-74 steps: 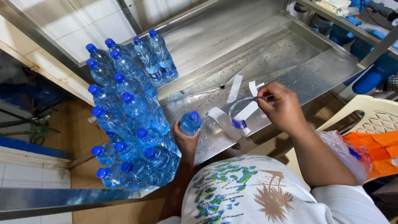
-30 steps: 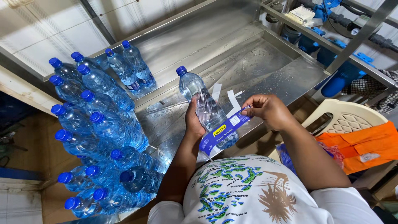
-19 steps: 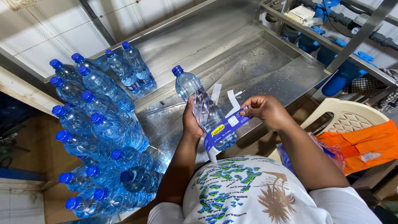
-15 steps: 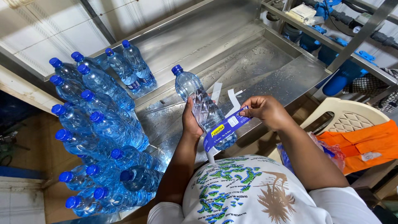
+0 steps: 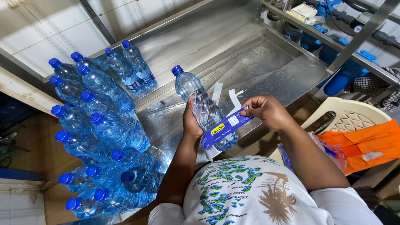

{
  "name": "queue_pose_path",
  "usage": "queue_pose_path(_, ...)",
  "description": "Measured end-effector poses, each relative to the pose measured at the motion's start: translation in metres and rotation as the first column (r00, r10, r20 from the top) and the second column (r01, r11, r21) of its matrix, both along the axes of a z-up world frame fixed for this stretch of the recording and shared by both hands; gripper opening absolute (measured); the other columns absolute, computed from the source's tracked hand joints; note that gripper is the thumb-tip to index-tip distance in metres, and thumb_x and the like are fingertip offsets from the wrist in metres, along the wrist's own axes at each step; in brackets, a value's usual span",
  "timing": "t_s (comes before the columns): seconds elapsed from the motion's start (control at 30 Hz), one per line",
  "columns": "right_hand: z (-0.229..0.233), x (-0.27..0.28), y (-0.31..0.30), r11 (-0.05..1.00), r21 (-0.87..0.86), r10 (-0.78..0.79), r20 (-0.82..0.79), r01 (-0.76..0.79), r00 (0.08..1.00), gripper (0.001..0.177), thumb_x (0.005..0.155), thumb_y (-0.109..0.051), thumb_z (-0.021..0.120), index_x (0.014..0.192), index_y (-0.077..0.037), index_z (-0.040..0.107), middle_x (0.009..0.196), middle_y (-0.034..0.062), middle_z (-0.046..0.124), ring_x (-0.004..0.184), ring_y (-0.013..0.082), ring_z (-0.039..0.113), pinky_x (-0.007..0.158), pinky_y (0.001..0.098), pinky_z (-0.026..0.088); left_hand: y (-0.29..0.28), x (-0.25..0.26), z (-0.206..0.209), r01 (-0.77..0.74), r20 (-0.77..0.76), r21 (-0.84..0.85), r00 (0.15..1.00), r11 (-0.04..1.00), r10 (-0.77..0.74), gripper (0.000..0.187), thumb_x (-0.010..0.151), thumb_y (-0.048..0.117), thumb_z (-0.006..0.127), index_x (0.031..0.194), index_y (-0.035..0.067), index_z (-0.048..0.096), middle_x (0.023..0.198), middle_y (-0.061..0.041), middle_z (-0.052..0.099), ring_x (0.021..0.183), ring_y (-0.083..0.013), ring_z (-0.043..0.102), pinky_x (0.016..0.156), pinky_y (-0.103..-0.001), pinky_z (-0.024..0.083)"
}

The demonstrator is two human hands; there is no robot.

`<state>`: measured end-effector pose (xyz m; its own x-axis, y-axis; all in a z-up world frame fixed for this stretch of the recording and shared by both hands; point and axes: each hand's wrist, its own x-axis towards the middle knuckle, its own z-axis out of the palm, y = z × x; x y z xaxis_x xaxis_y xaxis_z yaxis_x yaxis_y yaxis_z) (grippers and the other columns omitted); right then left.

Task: The person uses a heat gun to seal plastic packaging around groups of water bottles, then picks up a bottle, peels off adhesive backing from a label, and applies the label to the bottle.

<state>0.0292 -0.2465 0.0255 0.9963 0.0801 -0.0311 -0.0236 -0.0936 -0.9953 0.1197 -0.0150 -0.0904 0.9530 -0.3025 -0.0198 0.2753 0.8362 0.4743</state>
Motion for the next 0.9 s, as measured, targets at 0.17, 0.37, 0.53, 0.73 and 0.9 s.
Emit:
queue_pose_path(0.17,-0.01,0.003,-0.002,1.0,0.003,-0.002,0.012,0.002,1.0,0.015,0.078,0.0,0.084,0.09,0.003,0.077,0.067,0.0064,0.067,0.064,0.0123,0.062,0.062,0.0255,0.054,0.001,-0.003,0.0,-0.009,0.013,0.018,1.0,1.0,0.009,0.058,0.093,0.057,0.064,0.125,0.009,0.07,0.123,-0.016,0.073,0.105,-0.0375,0.073,0.095,-0.054,0.059)
queue_pose_path(0.37,-0.016,0.006,-0.003,0.999,0.029,0.016,0.021,-0.017,1.0,0.014,0.079,0.002,0.083,0.092,0.004,0.077,0.066,0.0054,0.065,0.063,0.0116,0.06,0.062,0.0244,0.052,-0.001,-0.001,-0.003,0.017,0.019,-0.006,1.0,1.0,-0.017,0.057,0.094,0.055,0.063,0.127,0.01,0.069,0.126,-0.016,0.072,0.105,-0.0376,0.073,0.096,-0.054,0.058)
queue_pose_path(0.53,-0.003,0.0,0.002,0.999,0.04,0.037,0.01,-0.037,0.999,0.014,0.08,0.002,0.082,0.093,0.003,0.076,0.067,0.0037,0.064,0.064,0.0103,0.059,0.062,0.0236,0.051,-0.002,-0.002,-0.006,0.008,0.031,-0.002,0.999,1.0,-0.008,0.056,0.095,0.056,0.063,0.127,0.012,0.069,0.126,-0.017,0.071,0.107,-0.0393,0.072,0.098,-0.055,0.056)
queue_pose_path(0.73,-0.032,0.013,0.009,0.981,0.123,0.156,-0.026,-0.152,0.987,0.011,0.085,0.001,0.077,0.097,0.0,0.076,0.07,-0.0028,0.062,0.066,0.0056,0.057,0.063,0.0192,0.046,-0.004,-0.014,0.01,0.024,0.097,-0.042,0.995,0.999,-0.02,0.062,0.095,0.062,0.058,0.128,0.011,0.067,0.125,-0.019,0.071,0.103,-0.0403,0.073,0.092,-0.056,0.059)
queue_pose_path(0.9,-0.066,0.02,0.024,0.942,0.212,0.282,-0.071,-0.261,0.957,0.01,0.093,0.001,0.069,0.103,-0.003,0.067,0.081,-0.0021,0.062,0.073,0.0096,0.061,0.067,0.0202,0.049,-0.002,-0.02,0.025,0.024,0.123,-0.074,0.992,0.997,-0.015,0.064,0.096,0.066,0.054,0.126,0.011,0.067,0.123,-0.018,0.071,0.102,-0.0388,0.073,0.091,-0.055,0.059)
